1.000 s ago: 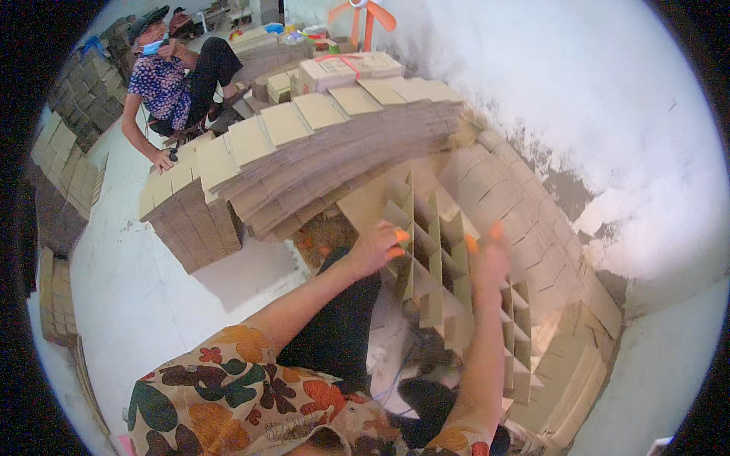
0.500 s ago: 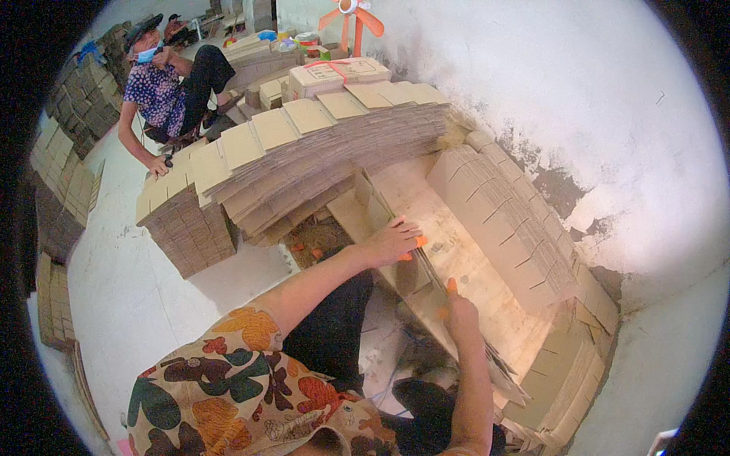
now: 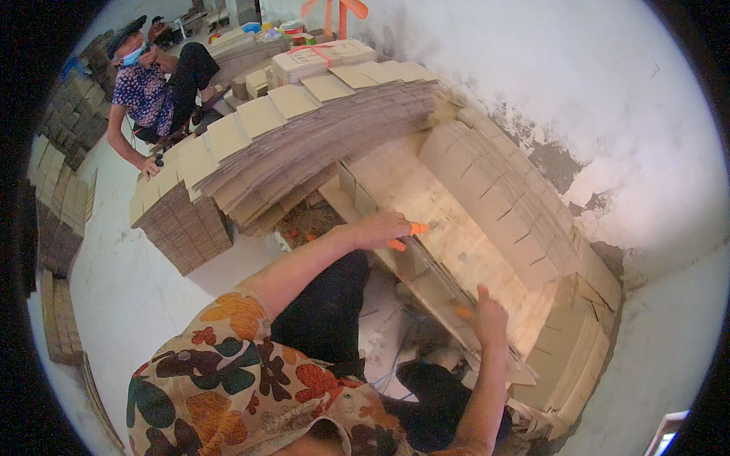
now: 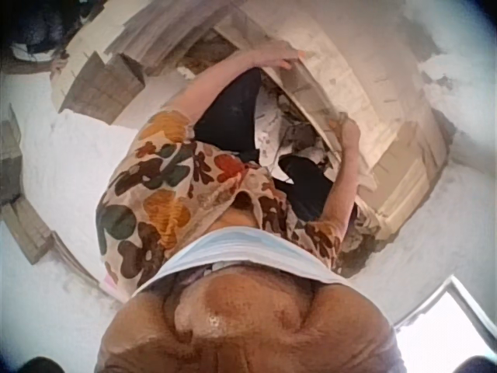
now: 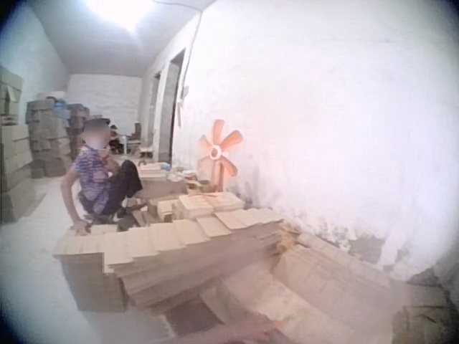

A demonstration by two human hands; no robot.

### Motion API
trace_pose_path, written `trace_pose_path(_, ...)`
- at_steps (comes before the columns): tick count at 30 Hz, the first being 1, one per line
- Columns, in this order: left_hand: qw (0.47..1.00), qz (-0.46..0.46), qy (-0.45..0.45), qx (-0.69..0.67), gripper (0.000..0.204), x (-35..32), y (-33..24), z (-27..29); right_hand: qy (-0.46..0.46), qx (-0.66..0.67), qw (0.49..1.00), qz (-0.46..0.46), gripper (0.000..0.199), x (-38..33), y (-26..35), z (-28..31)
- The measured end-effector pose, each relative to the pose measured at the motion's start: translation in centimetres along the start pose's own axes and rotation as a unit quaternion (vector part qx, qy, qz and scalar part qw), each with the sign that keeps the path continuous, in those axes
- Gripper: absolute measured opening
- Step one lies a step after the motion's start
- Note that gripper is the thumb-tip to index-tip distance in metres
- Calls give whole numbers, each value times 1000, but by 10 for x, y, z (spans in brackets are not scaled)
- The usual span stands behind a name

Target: The person sits on the floor and repeatedly folds flat cardboard sheets into accordion-style dividers. They align the pre-scored lines, fold the sections, and place the finished dividers into a growing stack.

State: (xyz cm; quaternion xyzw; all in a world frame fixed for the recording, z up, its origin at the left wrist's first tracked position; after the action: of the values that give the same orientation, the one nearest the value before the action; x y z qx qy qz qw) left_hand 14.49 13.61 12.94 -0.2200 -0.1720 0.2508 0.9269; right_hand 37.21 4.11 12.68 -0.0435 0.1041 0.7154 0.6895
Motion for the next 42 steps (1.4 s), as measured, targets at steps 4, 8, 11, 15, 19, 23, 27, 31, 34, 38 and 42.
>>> trace_pose_path(4, 998, 15, 42, 33, 24, 13, 11, -19, 14, -19, 999, 44, 51, 7, -21, -41)
trace_pose_path(8, 975, -9, 90, 201, 19, 14, -24, -6, -59, -39, 995, 72, 46, 6, -25, -7)
trace_pose_path(11, 936, -163, -40, 310, 20, -13, -114, 71, -198, -17, 980, 9, 42, -24, -13, 65)
trace_pose_path(15, 864, -132, -135, 466, 19, -43, -155, 146, -471, -134, 871, 49, 62, -97, 16, 154)
trace_pose_path(19, 808, -34, -228, 542, 24, -72, -101, 221, -431, -147, 888, -65, 57, -109, -63, 139)
trace_pose_path(23, 779, 154, -215, 568, 32, -109, 1, 263, -331, -154, 918, -156, 51, -106, -138, 88)
trace_pose_path(27, 784, 242, -187, 540, 20, -139, 64, 255, -170, -106, 927, -316, 54, -114, -237, 12)
trace_pose_path(31, 822, 193, -173, 507, 40, -117, 25, 214, -97, -57, 904, -413, 58, -156, -294, -40)
trace_pose_path(34, 950, 185, -171, 187, 48, -102, -10, 147, -97, -106, 892, -428, 56, -174, -320, -60)
trace_pose_path(38, 976, 191, 11, 100, 51, -110, -24, 2, -65, -74, 888, -448, 55, -154, -327, -72)
trace_pose_path(42, 985, 119, -51, 112, 51, -99, -44, -9, -149, -187, 837, -491, 55, -192, -383, -65)
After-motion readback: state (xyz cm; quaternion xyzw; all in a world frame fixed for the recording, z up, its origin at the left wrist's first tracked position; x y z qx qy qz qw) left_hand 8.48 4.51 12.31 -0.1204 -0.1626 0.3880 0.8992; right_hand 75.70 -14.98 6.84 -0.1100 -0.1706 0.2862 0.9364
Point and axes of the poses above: each hand's wrist, its own x-axis towards the middle knuckle, its own z-axis out of the back of the hand, y = z × x, the point moved 10 cm from there along x, towards the middle knuckle, and after that the axes turned 7 degrees about y, right-handed, at the moved point
